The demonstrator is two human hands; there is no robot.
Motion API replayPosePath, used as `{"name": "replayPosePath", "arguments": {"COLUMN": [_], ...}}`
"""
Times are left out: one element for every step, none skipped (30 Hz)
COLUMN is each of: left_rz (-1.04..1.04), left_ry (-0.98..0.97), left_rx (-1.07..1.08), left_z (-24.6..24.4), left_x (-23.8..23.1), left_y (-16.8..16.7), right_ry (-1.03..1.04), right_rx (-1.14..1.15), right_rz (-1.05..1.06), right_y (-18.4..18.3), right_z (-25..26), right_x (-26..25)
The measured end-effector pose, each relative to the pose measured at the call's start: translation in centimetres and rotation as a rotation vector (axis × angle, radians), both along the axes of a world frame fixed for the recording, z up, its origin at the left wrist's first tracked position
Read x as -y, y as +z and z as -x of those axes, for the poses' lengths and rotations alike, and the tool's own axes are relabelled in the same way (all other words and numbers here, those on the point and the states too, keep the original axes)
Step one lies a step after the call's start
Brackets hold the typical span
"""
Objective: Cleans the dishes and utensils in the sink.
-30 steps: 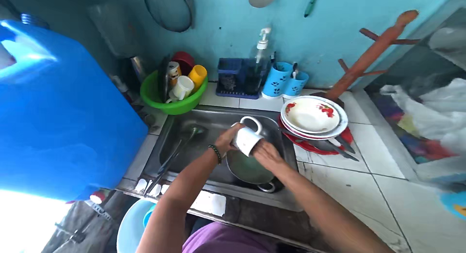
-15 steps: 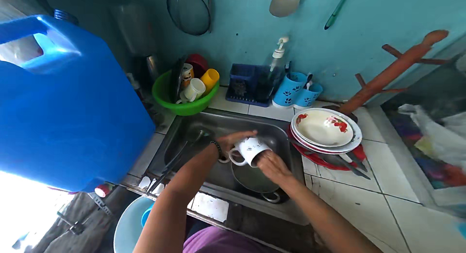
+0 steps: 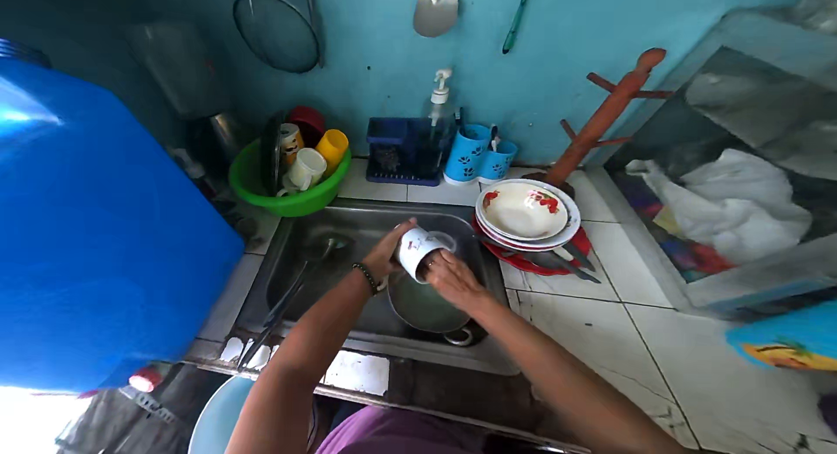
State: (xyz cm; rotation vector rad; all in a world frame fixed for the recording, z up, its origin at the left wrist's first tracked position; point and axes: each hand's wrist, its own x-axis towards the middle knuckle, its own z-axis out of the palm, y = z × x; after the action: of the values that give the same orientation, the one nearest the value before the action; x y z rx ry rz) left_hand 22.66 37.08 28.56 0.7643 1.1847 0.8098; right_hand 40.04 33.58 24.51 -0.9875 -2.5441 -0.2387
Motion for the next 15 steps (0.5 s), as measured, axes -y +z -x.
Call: {"name": "replayPosePath", "arguments": {"left_rz": [-0.008, -0.029, -0.056, -0.093, -0.136, -0.173, -0.199, -0.211, -0.205, -0.179, -0.135, -0.080, -0.032, 0.006, 0.028], "left_ry": [0.017, 0.042, 0.093, 0.140, 0.171, 0.188, 0.185, 0.166, 0.133, 0.097, 0.050, -0.003, -0.035, -0.049, -0.057], "left_rx": [-0.033, -0.052, -0.045, -0.011, 0.053, 0.135, 0.210, 0.256, 0.277, 0.272, 0.245, 0.218, 0.177, 0.137, 0.109], "left_z": [0.0, -0.2, -0.6, -1.1, -1.6, -1.8, -1.9, -1.8, -1.6, -1.4, -1.1, -0.6, -0.3, -0.2, 0.0], "left_x": [0.3, 0.6, 0.9, 1.1, 1.1, 1.1, 1.2, 1.2, 1.1, 1.2, 1.2, 1.2, 1.1, 1.1, 1.1], "left_y": [0.1, 0.2, 0.2, 0.2, 0.2, -0.1, -0.4, -0.7, -0.7, -0.6, -0.3, 0.0, 0.4, 0.5, 0.4], "right_ry": [-0.023, -0.083, -0.166, -0.243, -0.293, -0.317, -0.316, -0.310, -0.293, -0.284, -0.286, -0.285, -0.239, -0.164, -0.097], "right_rx": [0.071, 0.070, 0.018, -0.079, -0.215, -0.439, -0.736, -1.016, -1.212, -1.275, -1.192, -0.988, -0.722, -0.464, -0.256], "right_rz": [-0.019, -0.010, 0.084, 0.240, 0.450, 0.661, 0.794, 0.901, 0.965, 0.977, 0.929, 0.835, 0.698, 0.520, 0.318], "right_y": [-0.5, -1.0, -1.1, -0.9, -0.4, 0.3, 0.9, 1.7, 2.4, 2.6, 2.4, 2.2, 1.8, 1.2, 0.3], "right_z": [0.0, 0.3, 0.9, 1.5, 2.3, 3.1, 3.9, 4.6, 4.9, 4.9, 4.5, 3.9, 3.0, 2.0, 1.1], "right_x": [0.0, 0.2, 0.7, 1.5, 2.0, 2.4, 2.7, 2.7, 2.6, 2.4, 2.2, 2.3, 2.4, 2.2, 1.8]}}
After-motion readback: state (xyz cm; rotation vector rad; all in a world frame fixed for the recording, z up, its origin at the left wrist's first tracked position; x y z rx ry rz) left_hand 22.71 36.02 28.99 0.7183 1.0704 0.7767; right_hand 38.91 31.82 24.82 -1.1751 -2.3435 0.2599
